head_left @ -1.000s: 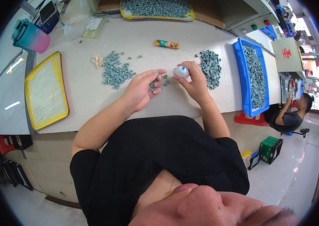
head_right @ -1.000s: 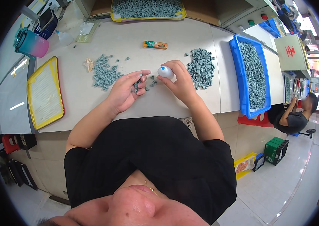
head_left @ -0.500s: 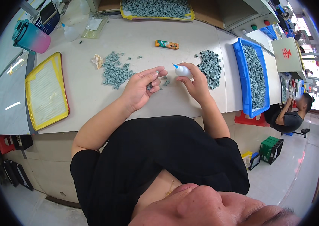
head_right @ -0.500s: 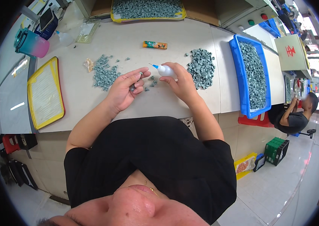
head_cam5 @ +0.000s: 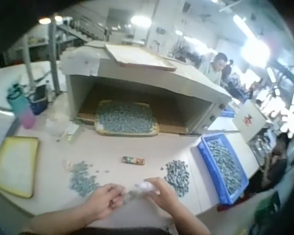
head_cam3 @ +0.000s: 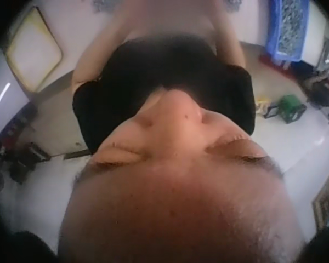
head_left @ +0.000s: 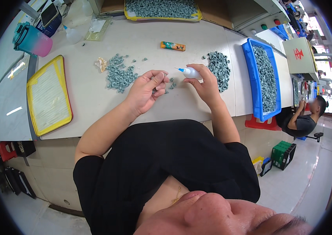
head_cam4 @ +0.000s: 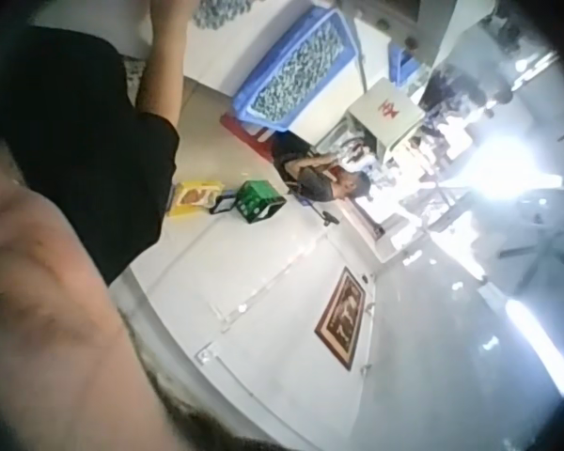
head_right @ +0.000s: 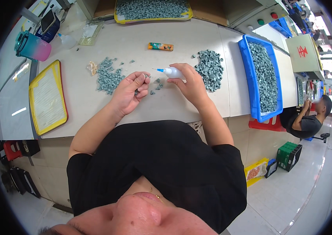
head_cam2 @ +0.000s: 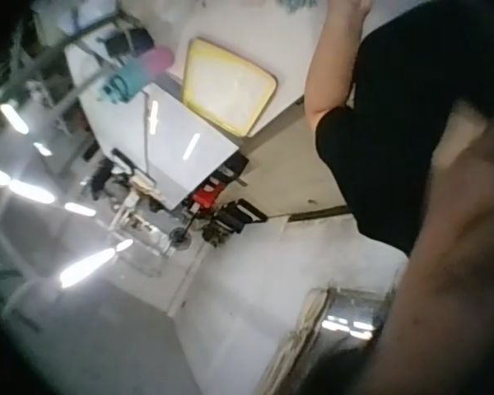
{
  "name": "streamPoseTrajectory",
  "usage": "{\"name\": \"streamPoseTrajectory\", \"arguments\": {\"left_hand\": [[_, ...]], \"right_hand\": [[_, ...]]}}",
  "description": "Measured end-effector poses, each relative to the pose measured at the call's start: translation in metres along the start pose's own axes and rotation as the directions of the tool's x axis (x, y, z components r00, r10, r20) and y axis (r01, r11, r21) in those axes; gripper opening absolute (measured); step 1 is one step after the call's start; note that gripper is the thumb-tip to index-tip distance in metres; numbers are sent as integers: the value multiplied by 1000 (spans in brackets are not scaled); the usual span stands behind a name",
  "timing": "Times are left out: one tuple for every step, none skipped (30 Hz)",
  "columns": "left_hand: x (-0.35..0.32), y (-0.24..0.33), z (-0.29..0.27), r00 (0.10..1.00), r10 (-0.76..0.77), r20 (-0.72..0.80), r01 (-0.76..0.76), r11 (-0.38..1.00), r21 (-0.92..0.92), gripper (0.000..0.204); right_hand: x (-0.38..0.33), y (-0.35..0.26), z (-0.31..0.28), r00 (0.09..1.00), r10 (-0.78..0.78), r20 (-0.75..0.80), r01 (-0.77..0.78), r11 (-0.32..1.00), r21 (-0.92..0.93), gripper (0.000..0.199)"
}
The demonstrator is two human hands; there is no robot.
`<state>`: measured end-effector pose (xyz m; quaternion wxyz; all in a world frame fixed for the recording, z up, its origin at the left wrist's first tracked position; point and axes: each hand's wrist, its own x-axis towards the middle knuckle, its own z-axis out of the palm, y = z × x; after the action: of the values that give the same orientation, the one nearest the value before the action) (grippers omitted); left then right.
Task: The person scoops small pieces from a tray onto the table by hand, applies glue to them using a squeeze bottle, and joins the pieces together by hand.
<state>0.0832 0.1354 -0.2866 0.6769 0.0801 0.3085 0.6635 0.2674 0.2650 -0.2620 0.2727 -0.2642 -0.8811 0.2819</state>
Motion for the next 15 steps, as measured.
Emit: {"name": "streamPoseTrajectory", "arguments": {"left_hand": [[0, 1, -1, 1000, -20, 24, 20, 1000, -22, 20], [-1, 1, -2, 998, -39, 48, 41, 998, -43, 20], [-1, 1, -1, 998, -39, 48, 41, 998, -43, 20], [-1, 2, 1, 999, -39, 28, 40, 998, -49, 19], [-1, 2, 2, 999, -38, 8, 38, 998, -55, 19], [0, 1, 1, 999, -38, 8, 38, 998, -56, 19], [0, 0, 0, 999, -36, 10, 37, 997, -69, 19], [1, -1, -1, 999, -35, 12, 35, 996, -82, 20], [1, 0, -1, 999, -34, 11, 35, 996, -83, 20], [1, 0, -2, 999, -51, 10, 52, 994, -98, 19], [1, 0, -3, 998, -68, 10, 69, 991, -114, 19], [1, 0, -3, 998, -67, 9, 68, 991, -115, 19], [1, 0, -4, 996, -87, 11, 88, 990, -115, 20], [1, 0, -4, 994, -107, 14, 108, 988, -114, 20], [0, 0, -2, 994, -107, 14, 107, 988, -115, 20]], "right_hand": [[0, 0, -1, 1000, 0, 0, 0, 1000, 0, 40], [1, 0, -1, 1000, -26, -8, 26, 1000, -17, 40], [1, 0, -2, 999, -53, -14, 52, 998, -33, 40], [1, 0, -2, 999, -52, -14, 52, 998, -34, 40], [2, 0, -3, 998, -65, -19, 64, 997, -46, 40], [2, -1, -3, 997, -78, -24, 76, 995, -58, 40], [2, -1, -4, 997, -78, -22, 76, 995, -58, 40], [2, -1, -6, 990, -136, -47, 128, 982, -137, 40], [2, -1, -7, 978, -195, -67, 177, 960, -216, 40], [3, -2, -9, 979, -196, -65, 177, 960, -216, 40], [4, -3, -10, 972, -225, -67, 200, 942, -268, 40], [4, -4, -11, 965, -255, -66, 222, 921, -319, 40], [6, -6, -13, 965, -255, -66, 221, 921, -320, 40], [7, -8, -15, 955, -291, -62, 249, 898, -364, 40], [8, -10, -17, 944, -326, -57, 276, 871, -407, 40]]}}
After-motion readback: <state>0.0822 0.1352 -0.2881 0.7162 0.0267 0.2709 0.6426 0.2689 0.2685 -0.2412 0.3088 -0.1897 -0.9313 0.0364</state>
